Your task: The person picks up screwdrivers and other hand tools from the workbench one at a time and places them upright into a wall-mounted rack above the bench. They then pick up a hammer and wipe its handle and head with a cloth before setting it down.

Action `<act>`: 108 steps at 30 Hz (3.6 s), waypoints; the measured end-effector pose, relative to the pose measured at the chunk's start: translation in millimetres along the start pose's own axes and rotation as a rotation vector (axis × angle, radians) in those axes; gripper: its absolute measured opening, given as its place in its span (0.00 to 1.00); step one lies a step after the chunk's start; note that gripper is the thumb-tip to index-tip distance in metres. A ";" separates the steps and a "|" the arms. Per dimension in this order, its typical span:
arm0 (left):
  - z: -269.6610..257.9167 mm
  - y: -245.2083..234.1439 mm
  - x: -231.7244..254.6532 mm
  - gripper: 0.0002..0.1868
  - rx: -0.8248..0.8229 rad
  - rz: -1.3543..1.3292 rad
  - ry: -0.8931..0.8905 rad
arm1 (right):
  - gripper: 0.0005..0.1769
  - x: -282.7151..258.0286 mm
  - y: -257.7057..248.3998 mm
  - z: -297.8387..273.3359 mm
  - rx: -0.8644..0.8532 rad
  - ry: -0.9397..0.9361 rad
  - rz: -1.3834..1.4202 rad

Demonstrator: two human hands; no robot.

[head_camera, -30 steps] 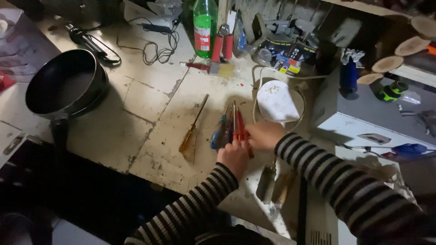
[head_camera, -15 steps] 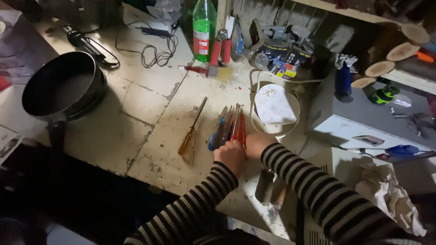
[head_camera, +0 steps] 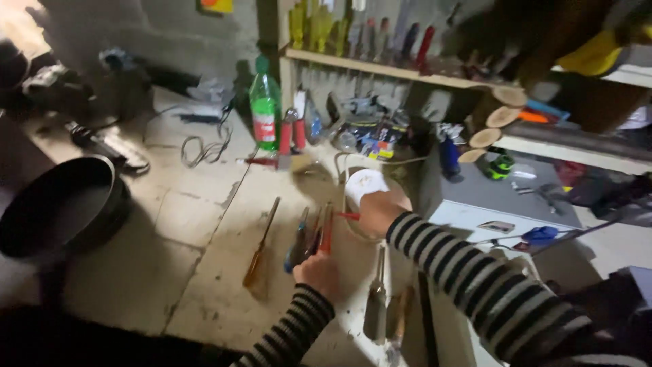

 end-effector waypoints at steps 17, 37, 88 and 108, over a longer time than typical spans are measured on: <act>15.2 -167.6 -52.4 0.16 -0.069 -0.288 0.122 | 0.13 178.0 -156.1 -151.0 0.978 -0.050 0.368; -35.7 -277.2 -74.3 0.16 0.284 -0.467 -0.085 | 0.10 264.7 -232.2 -96.5 1.541 -0.107 0.281; 16.9 -245.2 -51.8 0.10 0.394 -0.417 -0.057 | 0.12 316.4 -274.7 107.5 1.157 0.020 0.530; -4.3 -295.2 -57.0 0.18 0.399 -0.753 0.084 | 0.15 21.0 -149.1 -69.4 0.568 -0.803 0.167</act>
Point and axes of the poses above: each hand's wrist, its own z-axis towards the middle knuckle, its own y-axis out of the palm, x = y × z, the point moved 7 cm from there along z, towards the middle knuckle, and after that the axes turned 11 degrees about -x, right-handed, at the moved point
